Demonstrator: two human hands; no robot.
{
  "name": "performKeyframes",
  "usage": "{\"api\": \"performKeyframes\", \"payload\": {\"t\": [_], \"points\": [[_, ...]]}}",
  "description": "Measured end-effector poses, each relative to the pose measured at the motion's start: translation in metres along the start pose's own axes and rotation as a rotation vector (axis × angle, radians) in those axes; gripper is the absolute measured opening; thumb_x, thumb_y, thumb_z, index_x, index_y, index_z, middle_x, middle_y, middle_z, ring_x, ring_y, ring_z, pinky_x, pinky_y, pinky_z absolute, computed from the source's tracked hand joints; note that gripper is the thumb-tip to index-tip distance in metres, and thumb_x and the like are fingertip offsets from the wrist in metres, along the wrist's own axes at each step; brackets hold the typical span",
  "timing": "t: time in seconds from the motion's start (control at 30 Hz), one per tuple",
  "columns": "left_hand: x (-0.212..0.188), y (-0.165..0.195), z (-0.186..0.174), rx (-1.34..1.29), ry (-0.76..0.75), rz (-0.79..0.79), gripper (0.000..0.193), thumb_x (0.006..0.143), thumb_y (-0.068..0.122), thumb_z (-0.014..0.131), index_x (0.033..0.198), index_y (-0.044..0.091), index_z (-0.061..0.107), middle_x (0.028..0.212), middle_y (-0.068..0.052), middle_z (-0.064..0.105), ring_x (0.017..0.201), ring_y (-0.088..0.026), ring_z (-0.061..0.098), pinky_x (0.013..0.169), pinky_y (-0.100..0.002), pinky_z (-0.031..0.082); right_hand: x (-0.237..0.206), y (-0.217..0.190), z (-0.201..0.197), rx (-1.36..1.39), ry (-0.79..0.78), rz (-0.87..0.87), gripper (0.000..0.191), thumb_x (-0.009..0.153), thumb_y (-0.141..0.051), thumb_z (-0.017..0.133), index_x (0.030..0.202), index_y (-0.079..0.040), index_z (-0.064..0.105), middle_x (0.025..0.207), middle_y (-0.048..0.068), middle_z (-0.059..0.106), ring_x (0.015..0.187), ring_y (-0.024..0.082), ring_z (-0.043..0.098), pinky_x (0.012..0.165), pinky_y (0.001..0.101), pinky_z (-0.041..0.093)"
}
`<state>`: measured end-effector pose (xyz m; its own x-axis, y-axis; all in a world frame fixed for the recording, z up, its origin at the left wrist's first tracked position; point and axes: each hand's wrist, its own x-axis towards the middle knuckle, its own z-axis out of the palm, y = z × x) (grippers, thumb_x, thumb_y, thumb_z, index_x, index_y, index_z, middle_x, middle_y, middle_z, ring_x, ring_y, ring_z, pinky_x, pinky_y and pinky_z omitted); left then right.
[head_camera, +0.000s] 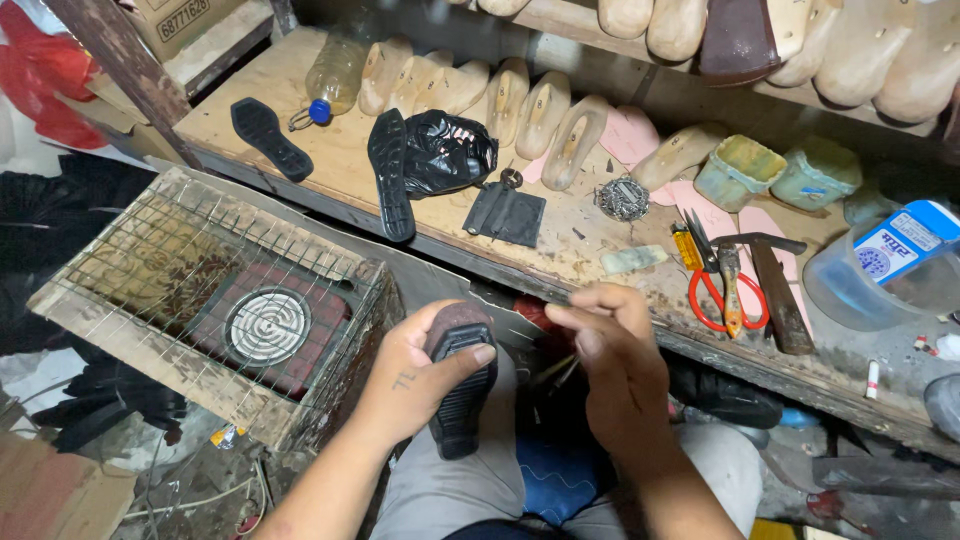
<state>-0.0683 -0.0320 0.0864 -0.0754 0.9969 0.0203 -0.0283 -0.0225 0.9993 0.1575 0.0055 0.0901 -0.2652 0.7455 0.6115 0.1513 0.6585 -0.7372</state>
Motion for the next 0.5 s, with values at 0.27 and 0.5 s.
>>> {"api": "performKeyframes", "payload": {"t": [0.27, 0.5], "points": [[0.000, -0.002, 0.011, -0.037, -0.056, 0.010, 0.038, 0.082, 0.007, 0.078, 0.118, 0.001, 0.068, 0.103, -0.003, 0.074, 0.095, -0.010, 0.068, 0.087, -0.027, 0.055, -0.002, -0.032, 0.009, -0.043, -0.118, -0.080, 0.014, 0.104, -0.009, 0.059, 0.117, -0.005, 0.061, 0.105, 0.012, 0.070, 0.094, 0.024, 0.071, 0.083, 0.0333, 0.057], [-0.001, -0.004, 0.011, -0.004, -0.075, 0.039, 0.040, 0.083, 0.003, 0.076, 0.121, 0.001, 0.066, 0.107, -0.005, 0.074, 0.100, -0.012, 0.068, 0.092, -0.028, 0.054, 0.000, -0.033, 0.014, 0.012, -0.176, -0.041, 0.014, 0.101, -0.005, 0.062, 0.115, -0.004, 0.063, 0.104, 0.012, 0.070, 0.093, 0.026, 0.071, 0.082, 0.0340, 0.058]]}}
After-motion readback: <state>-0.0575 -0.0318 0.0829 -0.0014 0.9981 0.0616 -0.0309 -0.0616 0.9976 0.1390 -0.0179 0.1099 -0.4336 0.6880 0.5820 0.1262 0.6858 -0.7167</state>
